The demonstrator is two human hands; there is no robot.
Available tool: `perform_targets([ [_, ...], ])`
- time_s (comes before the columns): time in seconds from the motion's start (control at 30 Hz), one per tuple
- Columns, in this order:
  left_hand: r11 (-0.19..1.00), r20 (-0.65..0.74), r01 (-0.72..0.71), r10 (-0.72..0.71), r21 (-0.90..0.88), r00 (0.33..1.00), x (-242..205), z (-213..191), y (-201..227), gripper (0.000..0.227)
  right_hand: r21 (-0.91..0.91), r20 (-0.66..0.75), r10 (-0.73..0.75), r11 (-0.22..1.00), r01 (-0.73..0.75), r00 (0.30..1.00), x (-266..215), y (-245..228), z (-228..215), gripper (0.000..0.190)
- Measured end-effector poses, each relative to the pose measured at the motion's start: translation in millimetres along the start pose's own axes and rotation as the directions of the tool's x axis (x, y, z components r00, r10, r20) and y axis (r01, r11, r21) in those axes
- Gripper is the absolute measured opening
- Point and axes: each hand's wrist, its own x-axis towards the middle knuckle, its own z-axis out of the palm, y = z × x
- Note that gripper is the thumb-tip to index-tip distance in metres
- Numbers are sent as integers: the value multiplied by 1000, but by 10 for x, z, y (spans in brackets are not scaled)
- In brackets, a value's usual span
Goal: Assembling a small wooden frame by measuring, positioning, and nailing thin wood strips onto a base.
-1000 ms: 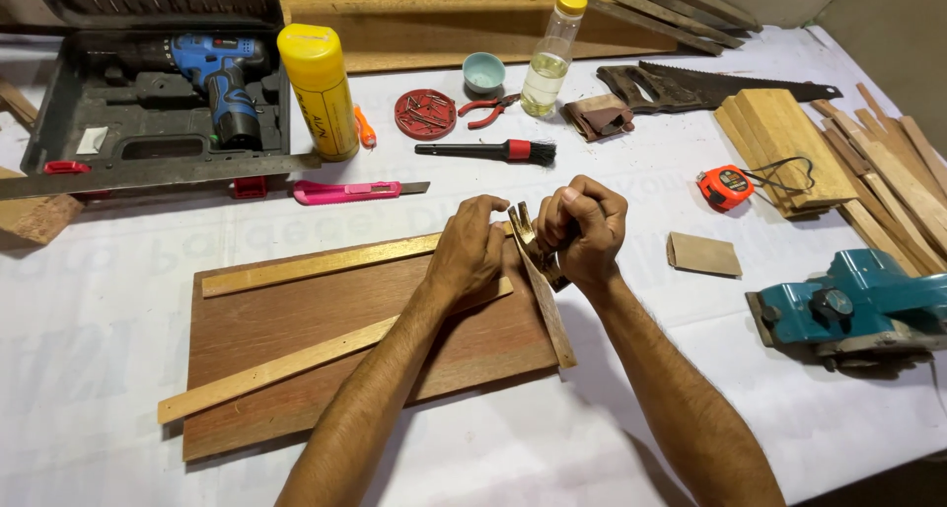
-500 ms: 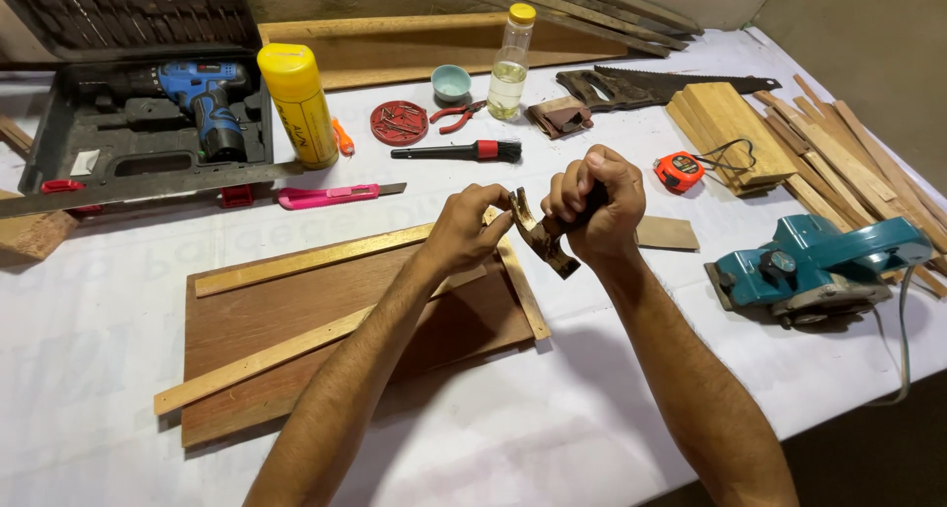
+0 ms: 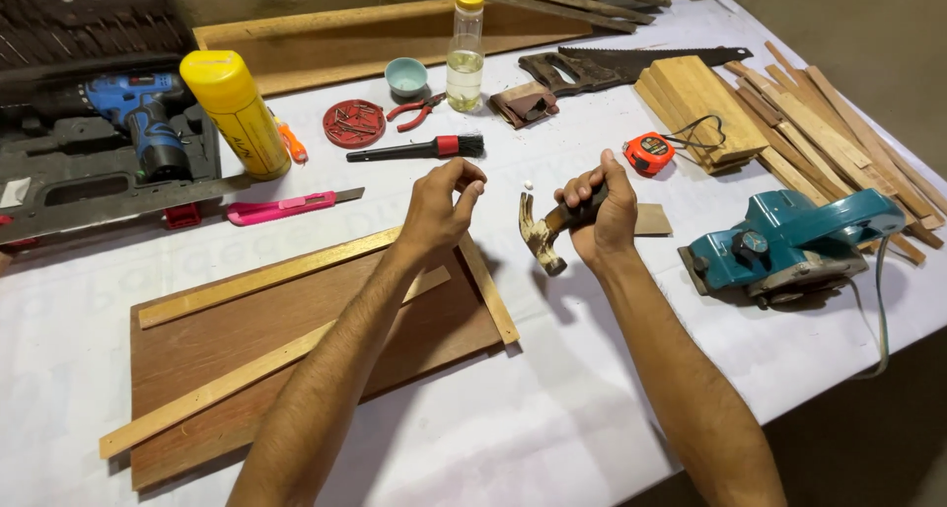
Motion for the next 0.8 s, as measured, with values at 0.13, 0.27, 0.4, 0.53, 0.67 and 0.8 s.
perform_targets([
  [0.13,998,8,56,-57,25,998,-20,-145,-178,12,83,-105,1,997,7,995,178,177,-404,49],
  [0.27,986,58,130,-137,107,989,-71,-305,-374,12,-28,-102,-3,1000,0,995,170,193,-577,48],
  [0.4,978,63,158,-167,137,984,-117,-343,-566,12,-350,-28,138,926,-139,990,74,-95,-540,42],
  [0.53,976,58,185,-192,112,980,-143,-281,-668,13,-831,6,310,531,-168,951,9,-529,-518,39],
  [0.67,956,81,286,-291,69,953,-170,-262,-667,14,-960,-243,611,-37,-279,753,-173,-798,-71,36],
  [0.8,948,72,317,-319,29,945,-188,-270,-714,14,-973,-177,649,-1,-232,740,-160,-361,-564,38],
])
